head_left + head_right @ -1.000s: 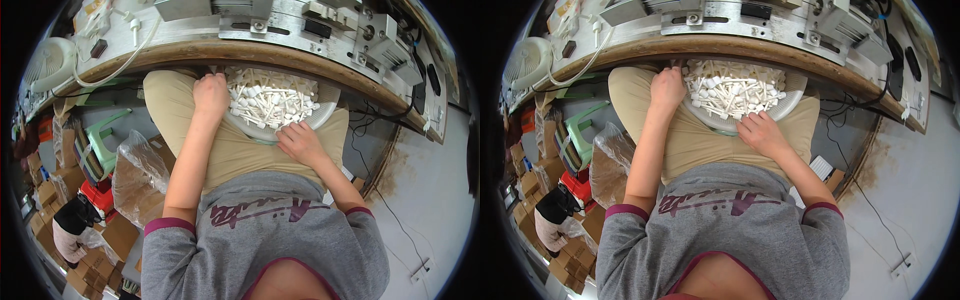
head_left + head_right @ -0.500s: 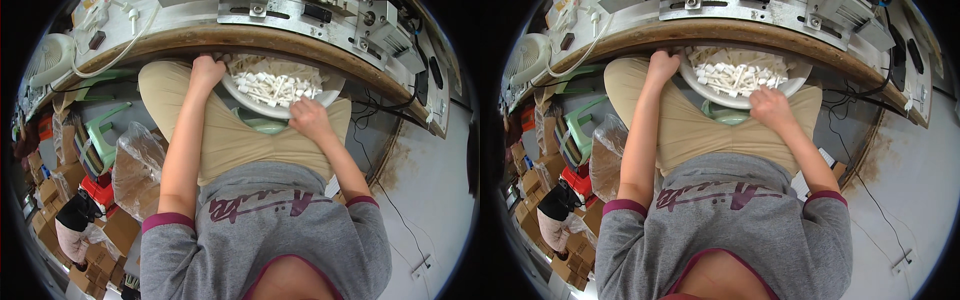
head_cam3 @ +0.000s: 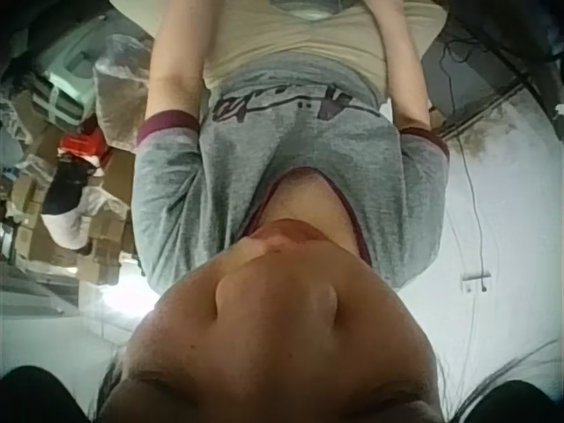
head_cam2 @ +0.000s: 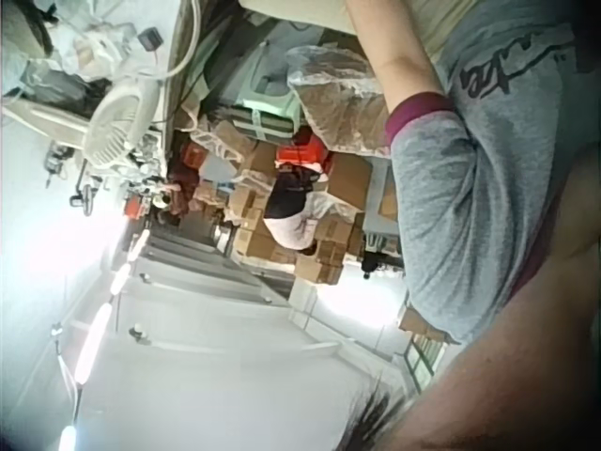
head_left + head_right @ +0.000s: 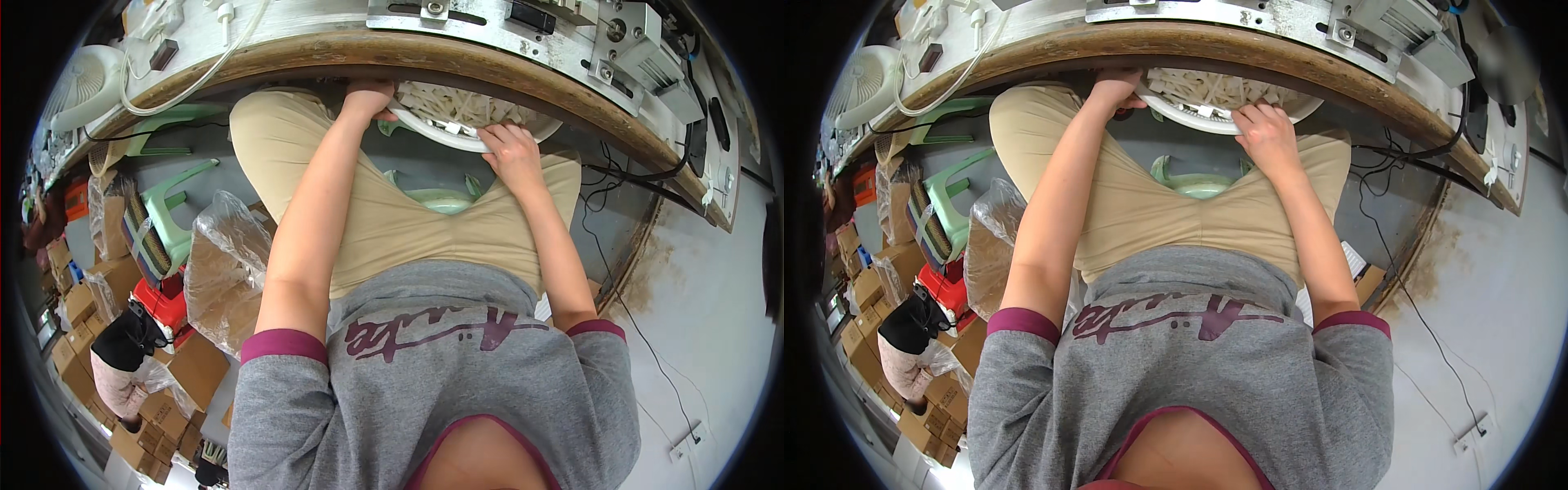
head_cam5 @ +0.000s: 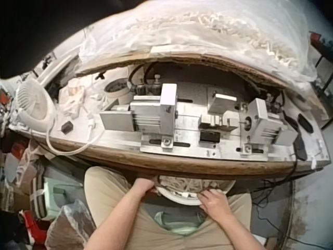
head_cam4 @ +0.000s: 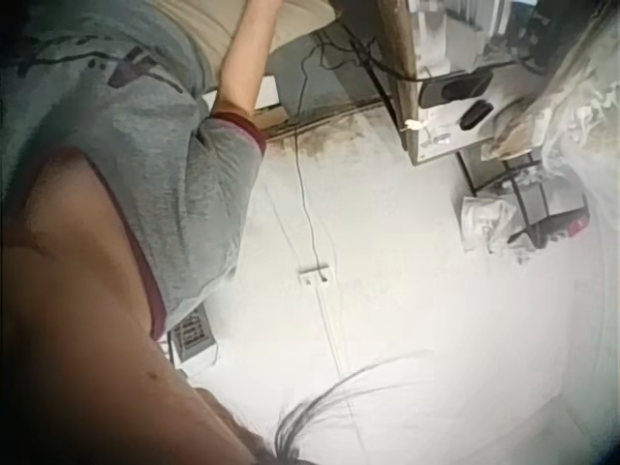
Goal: Manually assemble small plastic white components using a pneumatic assembly machine.
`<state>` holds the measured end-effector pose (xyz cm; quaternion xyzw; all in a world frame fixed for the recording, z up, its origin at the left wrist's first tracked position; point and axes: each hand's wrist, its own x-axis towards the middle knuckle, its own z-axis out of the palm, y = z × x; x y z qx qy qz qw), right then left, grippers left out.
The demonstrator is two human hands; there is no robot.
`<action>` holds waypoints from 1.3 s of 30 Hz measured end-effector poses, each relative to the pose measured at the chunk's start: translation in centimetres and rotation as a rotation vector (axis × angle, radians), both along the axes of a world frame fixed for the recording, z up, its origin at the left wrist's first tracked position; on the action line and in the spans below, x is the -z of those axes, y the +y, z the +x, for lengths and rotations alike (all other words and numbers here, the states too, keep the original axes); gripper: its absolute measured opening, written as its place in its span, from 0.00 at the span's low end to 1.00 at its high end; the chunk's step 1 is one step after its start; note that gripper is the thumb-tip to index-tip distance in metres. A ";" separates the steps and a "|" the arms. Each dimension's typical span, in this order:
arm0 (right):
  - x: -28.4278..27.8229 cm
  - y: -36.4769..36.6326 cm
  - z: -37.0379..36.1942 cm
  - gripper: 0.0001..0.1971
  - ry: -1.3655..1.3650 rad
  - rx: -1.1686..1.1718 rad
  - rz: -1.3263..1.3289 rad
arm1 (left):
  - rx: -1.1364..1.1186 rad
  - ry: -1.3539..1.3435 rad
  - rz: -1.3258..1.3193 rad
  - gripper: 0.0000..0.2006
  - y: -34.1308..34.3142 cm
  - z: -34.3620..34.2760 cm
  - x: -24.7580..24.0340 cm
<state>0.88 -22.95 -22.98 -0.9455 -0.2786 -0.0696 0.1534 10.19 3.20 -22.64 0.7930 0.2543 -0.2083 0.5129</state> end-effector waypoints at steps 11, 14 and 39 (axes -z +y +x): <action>-0.6 4.9 -2.8 0.13 -0.121 -0.160 0.078 | -0.015 -0.016 0.031 0.15 0.9 0.6 -1.2; 2.2 6.5 -5.2 0.12 0.646 0.044 0.220 | 0.009 -0.044 0.019 0.15 1.0 0.7 -1.1; 13.0 7.1 -2.8 0.19 1.294 1.289 1.455 | 0.372 0.044 0.657 0.30 1.4 -0.4 0.6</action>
